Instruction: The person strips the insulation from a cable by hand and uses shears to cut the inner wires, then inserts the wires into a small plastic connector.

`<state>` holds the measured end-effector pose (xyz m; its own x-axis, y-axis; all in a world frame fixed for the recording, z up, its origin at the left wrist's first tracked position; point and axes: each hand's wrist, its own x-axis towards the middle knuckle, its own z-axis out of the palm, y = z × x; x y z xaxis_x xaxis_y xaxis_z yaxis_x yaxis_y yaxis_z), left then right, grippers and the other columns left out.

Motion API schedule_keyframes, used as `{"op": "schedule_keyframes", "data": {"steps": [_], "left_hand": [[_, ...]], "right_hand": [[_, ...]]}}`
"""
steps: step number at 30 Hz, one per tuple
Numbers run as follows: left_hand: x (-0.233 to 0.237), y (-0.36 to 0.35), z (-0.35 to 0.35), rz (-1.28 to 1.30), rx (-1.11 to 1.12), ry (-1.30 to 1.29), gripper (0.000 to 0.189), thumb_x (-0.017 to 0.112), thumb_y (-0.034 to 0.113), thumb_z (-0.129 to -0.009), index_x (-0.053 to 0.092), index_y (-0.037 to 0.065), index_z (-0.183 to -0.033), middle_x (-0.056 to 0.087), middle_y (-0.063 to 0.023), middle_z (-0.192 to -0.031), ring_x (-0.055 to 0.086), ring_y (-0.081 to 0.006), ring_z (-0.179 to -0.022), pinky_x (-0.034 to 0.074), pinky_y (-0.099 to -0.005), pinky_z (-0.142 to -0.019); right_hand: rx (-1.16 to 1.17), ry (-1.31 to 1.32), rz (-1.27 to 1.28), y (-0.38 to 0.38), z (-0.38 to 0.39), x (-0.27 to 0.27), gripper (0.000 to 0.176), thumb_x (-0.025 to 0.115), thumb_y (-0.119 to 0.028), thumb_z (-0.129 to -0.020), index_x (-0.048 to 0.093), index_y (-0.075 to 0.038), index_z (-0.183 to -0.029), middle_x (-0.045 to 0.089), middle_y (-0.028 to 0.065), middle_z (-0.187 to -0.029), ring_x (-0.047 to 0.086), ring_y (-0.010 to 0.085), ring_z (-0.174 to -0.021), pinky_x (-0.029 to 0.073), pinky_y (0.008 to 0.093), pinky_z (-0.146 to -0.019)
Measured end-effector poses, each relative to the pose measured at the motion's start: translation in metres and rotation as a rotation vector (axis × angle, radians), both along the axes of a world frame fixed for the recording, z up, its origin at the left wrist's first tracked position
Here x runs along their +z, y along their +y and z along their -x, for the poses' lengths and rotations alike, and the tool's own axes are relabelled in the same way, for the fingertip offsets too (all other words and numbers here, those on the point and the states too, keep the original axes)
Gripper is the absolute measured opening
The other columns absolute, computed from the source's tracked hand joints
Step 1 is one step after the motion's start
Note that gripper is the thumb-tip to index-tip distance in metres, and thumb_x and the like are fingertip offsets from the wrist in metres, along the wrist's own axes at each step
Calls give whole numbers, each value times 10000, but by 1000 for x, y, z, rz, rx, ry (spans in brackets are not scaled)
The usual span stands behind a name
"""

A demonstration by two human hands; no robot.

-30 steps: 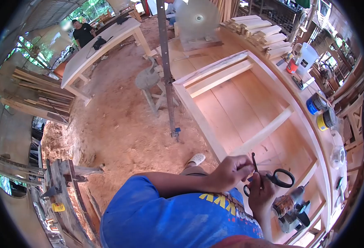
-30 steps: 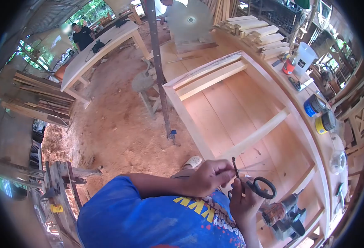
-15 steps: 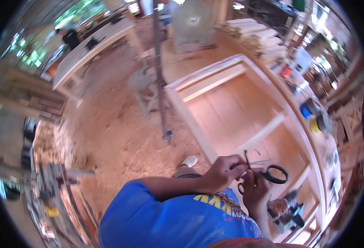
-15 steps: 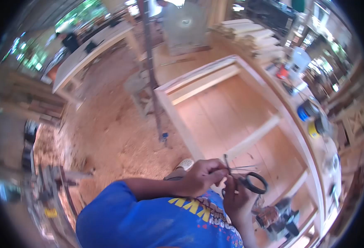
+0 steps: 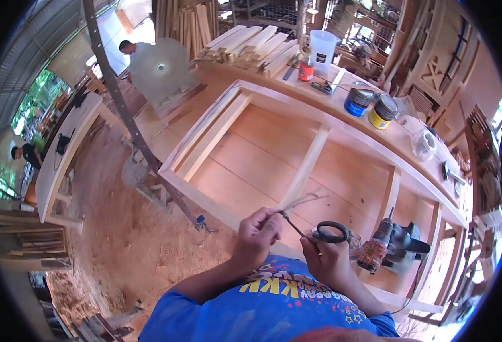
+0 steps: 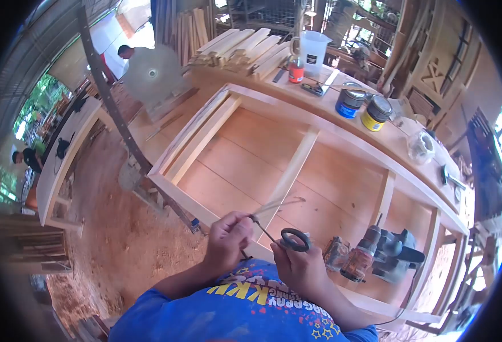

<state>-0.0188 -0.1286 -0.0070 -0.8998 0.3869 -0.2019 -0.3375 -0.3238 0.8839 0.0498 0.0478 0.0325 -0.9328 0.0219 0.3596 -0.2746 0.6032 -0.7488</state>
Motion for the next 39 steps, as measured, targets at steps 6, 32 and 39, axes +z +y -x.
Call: {"op": "schedule_keyframes", "data": {"steps": [6,32,39], "left_hand": [[5,-2,21,104,120,60,201,580,190,-1028,629,-4,-1044,523,23,-671,375,-18,-548,290,-198,-489],[-23,1,-10,80,-234,234,215,559,167,-1020,642,-30,-1046,635,-43,-810,569,-92,-758,479,-276,-679],[-20,-5,-16,45,-276,239,203,585,139,-991,682,-32,-1041,659,-31,-842,575,-82,-772,479,-255,-698]], "right_hand": [[-188,60,65,15,-9,-18,78,652,-3,-890,654,21,-816,646,105,-721,642,183,-564,476,298,-503],[120,-170,485,3,9,-29,205,609,-118,-1002,659,67,-929,689,134,-879,669,157,-772,563,268,-642],[39,-272,445,1,7,-9,147,607,-38,-965,683,87,-950,704,109,-807,679,149,-678,560,269,-617]]}}
